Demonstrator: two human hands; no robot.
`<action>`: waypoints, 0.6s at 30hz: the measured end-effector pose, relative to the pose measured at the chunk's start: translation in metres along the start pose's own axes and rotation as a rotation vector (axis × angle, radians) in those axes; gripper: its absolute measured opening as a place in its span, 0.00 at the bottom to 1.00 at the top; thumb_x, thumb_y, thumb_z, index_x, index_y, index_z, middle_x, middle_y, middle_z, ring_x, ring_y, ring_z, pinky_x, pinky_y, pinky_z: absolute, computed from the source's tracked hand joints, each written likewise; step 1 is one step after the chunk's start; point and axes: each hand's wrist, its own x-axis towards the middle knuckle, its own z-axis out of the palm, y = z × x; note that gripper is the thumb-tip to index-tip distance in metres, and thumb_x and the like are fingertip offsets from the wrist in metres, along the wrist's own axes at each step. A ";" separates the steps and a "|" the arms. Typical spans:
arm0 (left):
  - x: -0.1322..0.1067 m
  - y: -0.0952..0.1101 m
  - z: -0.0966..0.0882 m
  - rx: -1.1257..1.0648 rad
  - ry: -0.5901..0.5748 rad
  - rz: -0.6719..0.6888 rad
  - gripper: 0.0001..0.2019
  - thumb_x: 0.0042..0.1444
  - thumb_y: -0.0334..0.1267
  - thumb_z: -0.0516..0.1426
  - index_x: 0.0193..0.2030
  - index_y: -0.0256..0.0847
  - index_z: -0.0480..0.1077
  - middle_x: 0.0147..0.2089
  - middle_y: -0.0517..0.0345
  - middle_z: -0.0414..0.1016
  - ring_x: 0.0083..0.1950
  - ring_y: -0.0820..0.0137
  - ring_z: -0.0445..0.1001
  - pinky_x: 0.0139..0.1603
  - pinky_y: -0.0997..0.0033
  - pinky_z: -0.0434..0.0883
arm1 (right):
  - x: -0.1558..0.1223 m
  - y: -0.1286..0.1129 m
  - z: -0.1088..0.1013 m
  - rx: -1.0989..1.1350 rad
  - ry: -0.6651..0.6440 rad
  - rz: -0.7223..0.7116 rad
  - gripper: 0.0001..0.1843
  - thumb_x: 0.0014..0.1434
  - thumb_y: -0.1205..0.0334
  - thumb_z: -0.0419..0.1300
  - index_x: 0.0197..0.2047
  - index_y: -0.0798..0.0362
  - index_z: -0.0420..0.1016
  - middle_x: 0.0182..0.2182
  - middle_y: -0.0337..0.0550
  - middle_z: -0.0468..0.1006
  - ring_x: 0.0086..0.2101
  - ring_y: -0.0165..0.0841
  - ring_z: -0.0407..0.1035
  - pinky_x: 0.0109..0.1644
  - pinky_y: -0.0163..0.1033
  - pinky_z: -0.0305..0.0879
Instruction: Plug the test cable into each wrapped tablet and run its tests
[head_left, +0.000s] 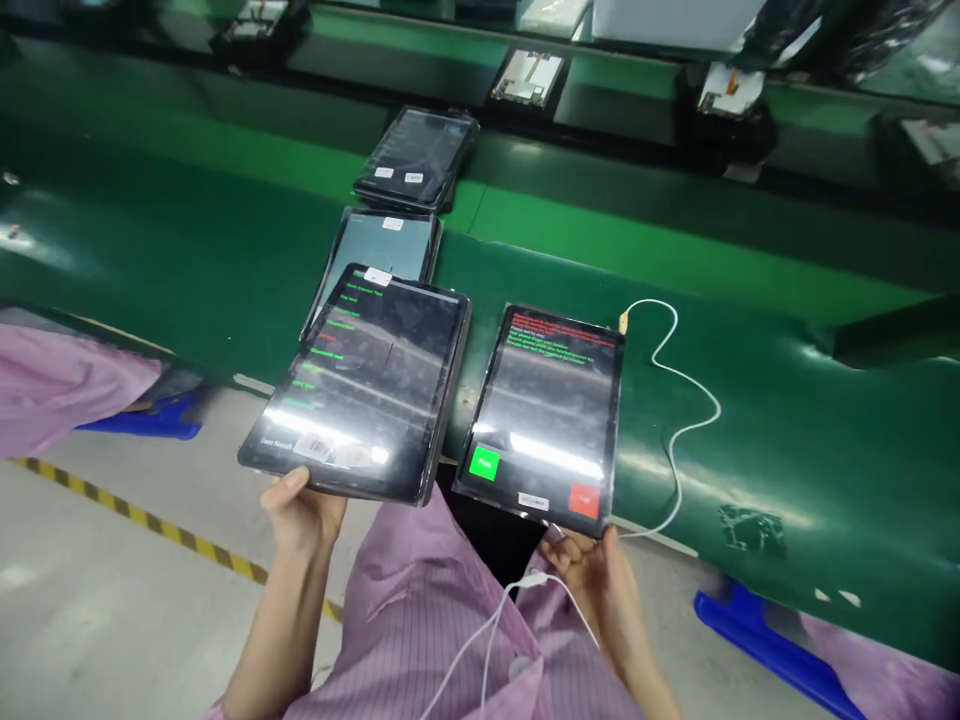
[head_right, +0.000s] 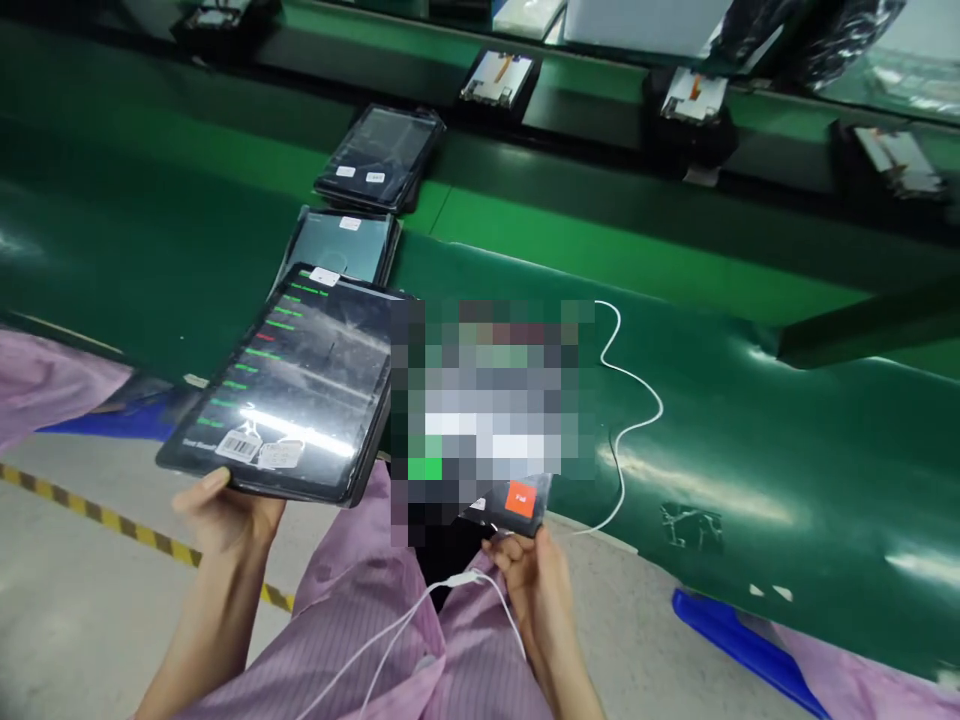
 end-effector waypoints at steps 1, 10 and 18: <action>0.000 -0.001 0.001 0.006 -0.006 -0.026 0.27 0.31 0.39 0.59 0.44 0.49 0.75 0.43 0.60 0.82 0.47 0.53 0.81 0.47 0.56 0.80 | 0.002 -0.002 -0.001 0.007 -0.047 -0.029 0.22 0.50 0.38 0.71 0.31 0.49 0.80 0.20 0.36 0.77 0.20 0.28 0.71 0.42 0.41 0.79; -0.007 -0.021 0.008 -0.038 0.052 -0.194 0.29 0.25 0.37 0.66 0.42 0.43 0.76 0.32 0.60 0.82 0.29 0.64 0.80 0.33 0.68 0.79 | 0.028 -0.037 -0.049 -0.228 -0.124 -0.133 0.23 0.38 0.46 0.77 0.33 0.52 0.84 0.26 0.48 0.81 0.23 0.39 0.75 0.27 0.40 0.76; -0.019 -0.062 0.058 -0.032 -0.134 -0.365 0.22 0.31 0.47 0.72 0.32 0.40 0.73 0.29 0.60 0.81 0.31 0.65 0.81 0.39 0.65 0.80 | 0.017 -0.129 -0.099 -0.846 0.020 -0.087 0.27 0.35 0.38 0.75 0.30 0.53 0.83 0.29 0.51 0.82 0.30 0.46 0.78 0.37 0.48 0.78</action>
